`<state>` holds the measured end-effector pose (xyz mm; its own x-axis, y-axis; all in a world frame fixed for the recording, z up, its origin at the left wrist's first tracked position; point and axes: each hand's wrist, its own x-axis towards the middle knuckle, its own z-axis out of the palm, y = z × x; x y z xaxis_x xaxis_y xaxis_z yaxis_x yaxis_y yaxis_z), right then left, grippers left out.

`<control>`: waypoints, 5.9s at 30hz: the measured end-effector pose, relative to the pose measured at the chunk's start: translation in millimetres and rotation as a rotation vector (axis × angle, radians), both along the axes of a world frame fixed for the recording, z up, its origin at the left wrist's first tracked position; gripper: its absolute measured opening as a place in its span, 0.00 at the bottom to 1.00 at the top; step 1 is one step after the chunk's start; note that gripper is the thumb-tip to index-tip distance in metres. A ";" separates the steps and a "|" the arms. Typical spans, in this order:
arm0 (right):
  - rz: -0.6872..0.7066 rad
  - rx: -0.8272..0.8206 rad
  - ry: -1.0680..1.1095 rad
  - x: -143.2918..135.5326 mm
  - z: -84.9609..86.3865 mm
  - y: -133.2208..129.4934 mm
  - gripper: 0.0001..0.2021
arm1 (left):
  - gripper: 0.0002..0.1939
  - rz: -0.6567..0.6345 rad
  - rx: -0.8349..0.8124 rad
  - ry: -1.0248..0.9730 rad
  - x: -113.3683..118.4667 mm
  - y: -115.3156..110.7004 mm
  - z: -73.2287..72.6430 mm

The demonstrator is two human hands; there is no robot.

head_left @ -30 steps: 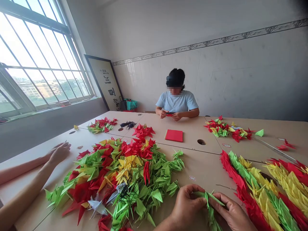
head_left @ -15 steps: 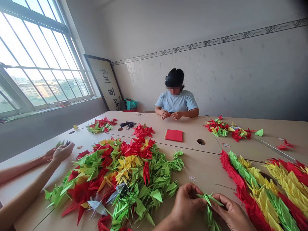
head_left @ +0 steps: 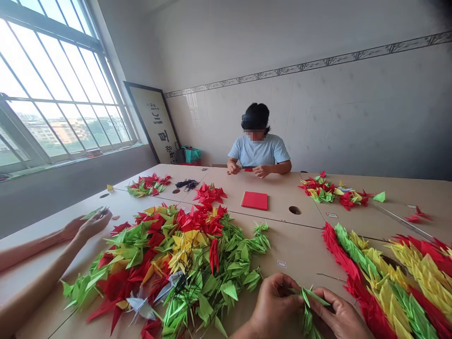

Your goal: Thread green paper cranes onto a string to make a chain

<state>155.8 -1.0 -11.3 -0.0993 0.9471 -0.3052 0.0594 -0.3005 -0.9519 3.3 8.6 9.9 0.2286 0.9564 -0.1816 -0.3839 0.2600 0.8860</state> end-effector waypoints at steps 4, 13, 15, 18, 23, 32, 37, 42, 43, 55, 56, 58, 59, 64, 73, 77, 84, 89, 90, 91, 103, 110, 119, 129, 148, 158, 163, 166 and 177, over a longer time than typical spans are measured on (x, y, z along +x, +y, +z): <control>0.009 -0.006 0.036 -0.5 0.8 -1.9 0.10 | 0.22 -0.013 0.030 0.074 -1.3 -2.2 2.7; 0.023 0.044 0.000 0.4 4.9 -1.0 0.14 | 0.16 -0.088 0.252 0.215 -4.8 -6.3 1.9; 0.001 0.056 -0.033 1.8 3.0 0.8 0.15 | 0.17 -0.097 0.240 0.214 -4.4 -6.5 1.6; 0.023 0.051 -0.008 2.4 2.1 2.7 0.15 | 0.20 -0.113 0.181 0.147 -2.9 -5.5 -0.8; -0.008 0.031 -0.004 -0.8 9.2 0.4 0.14 | 0.22 -0.113 0.151 0.085 -1.7 -3.1 -3.9; -0.004 0.051 0.140 -1.1 7.1 0.5 0.16 | 0.19 -0.105 0.211 0.034 -5.0 -1.5 -5.2; -0.066 0.183 0.130 -0.8 -7.5 3.1 0.21 | 0.21 -0.021 0.148 -0.044 -3.8 2.2 -2.9; -0.164 0.441 -0.105 -1.4 -19.5 -1.5 0.20 | 0.22 -0.034 0.124 -0.084 -3.1 4.8 -7.7; -0.160 0.494 -0.189 -1.6 -19.2 -2.8 0.18 | 0.22 -0.033 0.124 -0.085 -3.3 4.8 -8.2; -0.053 0.708 -0.716 0.9 -18.6 -3.6 0.07 | 0.20 -0.002 0.112 -0.016 -4.5 0.4 -2.2; -0.058 0.721 -0.725 0.6 -19.1 -3.9 0.07 | 0.20 0.002 0.115 -0.006 -4.1 0.3 -2.3; -0.069 0.771 -0.740 0.0 -19.2 -4.4 0.06 | 0.20 0.013 0.126 0.032 -3.6 0.1 -1.9; -0.075 0.805 -0.749 -0.3 -18.8 -4.5 0.06 | 0.20 0.018 0.133 0.054 -3.6 0.0 -1.5; -0.110 0.982 -0.814 -3.3 -11.3 -4.4 0.07 | 0.19 -0.019 0.170 0.105 -4.6 -1.4 0.7; -0.153 1.176 -0.888 -14.5 6.5 -7.2 0.07 | 0.20 0.016 0.190 0.169 -2.8 0.4 -9.3; -0.146 1.203 -0.904 -13.7 7.1 -7.4 0.06 | 0.18 0.019 0.182 0.141 -2.8 -0.2 -7.5; -0.158 1.226 -0.944 -13.4 12.2 -6.6 0.05 | 0.10 -0.019 0.124 0.078 -3.5 2.3 -2.9; -0.164 1.190 -0.940 -13.0 8.2 -6.6 0.06 | 0.05 0.004 0.116 0.125 -2.4 2.1 -4.7; -0.162 1.187 -0.935 -12.9 7.6 -6.7 0.06 | 0.05 0.010 0.119 0.132 -2.3 1.6 -4.7; -0.163 1.185 -0.928 -12.9 7.3 -6.7 0.06 | 0.05 0.012 0.119 0.136 -2.2 1.1 -4.5; -0.128 0.982 -0.872 -4.5 -12.9 -7.6 0.04 | 0.11 0.003 0.156 0.076 -3.1 -0.8 -0.2; -0.130 0.903 -0.894 -11.8 -6.6 -10.9 0.05 | 0.10 -0.009 0.156 0.129 -2.8 -2.4 1.5; -0.135 0.916 -0.828 -15.4 0.7 -12.8 0.05 | 0.13 0.046 0.151 0.098 -2.1 -0.4 -2.2; -0.207 0.335 -0.288 -4.5 -0.8 -4.1 0.13 | 0.18 0.055 0.091 0.003 -1.8 1.7 -3.6; -0.119 -0.032 0.114 -17.8 30.7 -15.5 0.15 | 0.10 -0.091 0.145 0.099 -3.7 -5.1 4.4; -0.110 0.064 0.006 -13.7 32.4 -10.2 0.15 | 0.06 -0.041 0.123 0.190 0.2 -5.2 3.9; -0.084 0.033 0.069 -14.6 27.4 -10.4 0.15 | 0.08 -0.030 0.109 0.191 -2.8 -4.8 8.1; -0.090 0.031 0.049 -14.5 23.6 -11.0 0.15 | 0.10 -0.028 0.104 0.191 -3.7 -3.4 6.3; -0.044 0.049 -0.005 -11.5 21.7 -10.1 0.14 | 0.22 -0.035 0.015 0.053 -0.9 -0.5 0.1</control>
